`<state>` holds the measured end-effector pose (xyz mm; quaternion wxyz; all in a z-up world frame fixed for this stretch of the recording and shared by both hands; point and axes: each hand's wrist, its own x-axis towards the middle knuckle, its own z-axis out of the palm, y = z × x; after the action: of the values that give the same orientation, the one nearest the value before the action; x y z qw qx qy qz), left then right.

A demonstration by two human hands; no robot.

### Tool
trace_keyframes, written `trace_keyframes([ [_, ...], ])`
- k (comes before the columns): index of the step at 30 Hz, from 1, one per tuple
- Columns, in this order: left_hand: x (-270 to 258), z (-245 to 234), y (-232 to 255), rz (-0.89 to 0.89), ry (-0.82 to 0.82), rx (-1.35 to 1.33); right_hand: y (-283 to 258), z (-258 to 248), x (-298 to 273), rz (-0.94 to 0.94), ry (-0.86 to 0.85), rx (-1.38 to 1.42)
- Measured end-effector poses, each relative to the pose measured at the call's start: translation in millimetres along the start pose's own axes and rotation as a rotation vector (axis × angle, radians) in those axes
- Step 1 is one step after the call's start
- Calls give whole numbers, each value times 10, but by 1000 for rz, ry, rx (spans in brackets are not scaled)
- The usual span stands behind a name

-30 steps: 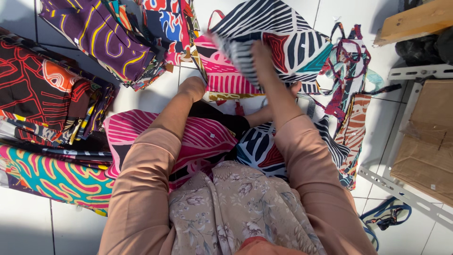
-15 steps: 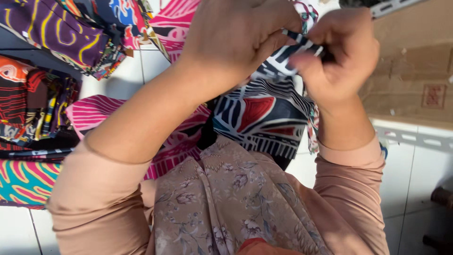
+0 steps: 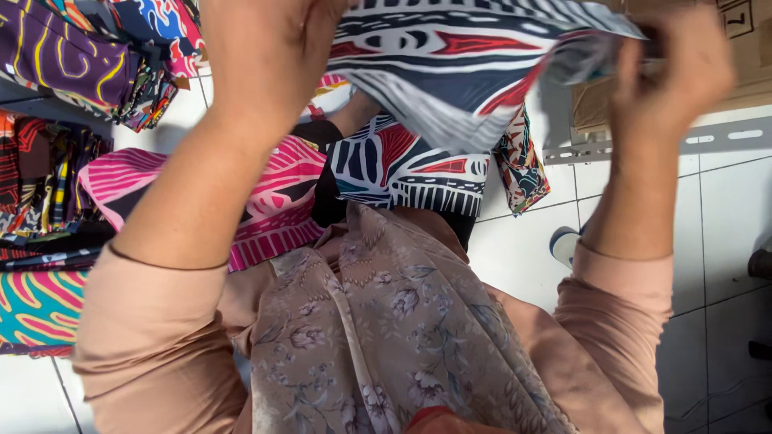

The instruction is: The person sits on the floor and folds multiple colorful patterned fabric pieces one by one. They pick up each item, unfold it, smooth it out, and fold it into a compact shape before placing it into a growing stack.

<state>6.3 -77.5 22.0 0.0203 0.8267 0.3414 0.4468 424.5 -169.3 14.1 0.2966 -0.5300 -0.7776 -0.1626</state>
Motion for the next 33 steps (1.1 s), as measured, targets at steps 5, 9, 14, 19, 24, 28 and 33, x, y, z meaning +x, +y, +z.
trace_keyframes([
  [5, -711, 51, 291, 2, -28, -189, 140, -312, -946, 5, 73, -159],
  [9, -1483, 256, 353, -181, -200, -217, -267, 73, -1560, -1, -169, -167],
  [14, -2361, 590, 374, -399, -268, -317, -824, 488, -1603, 118, -618, 131],
  [19, -2947, 1061, 289, -859, -246, -621, -1387, 999, -1184, -69, -475, 461],
  [24, -3027, 1216, 247, -1288, -250, -1044, -1990, 1643, -986, -162, -584, 545],
  [28, -2795, 986, 284, -992, -254, -1013, -1966, 1701, -974, 94, -538, 640],
  [33, -2294, 727, 374, -741, -268, -723, -1901, 1629, -908, 135, -444, 614],
])
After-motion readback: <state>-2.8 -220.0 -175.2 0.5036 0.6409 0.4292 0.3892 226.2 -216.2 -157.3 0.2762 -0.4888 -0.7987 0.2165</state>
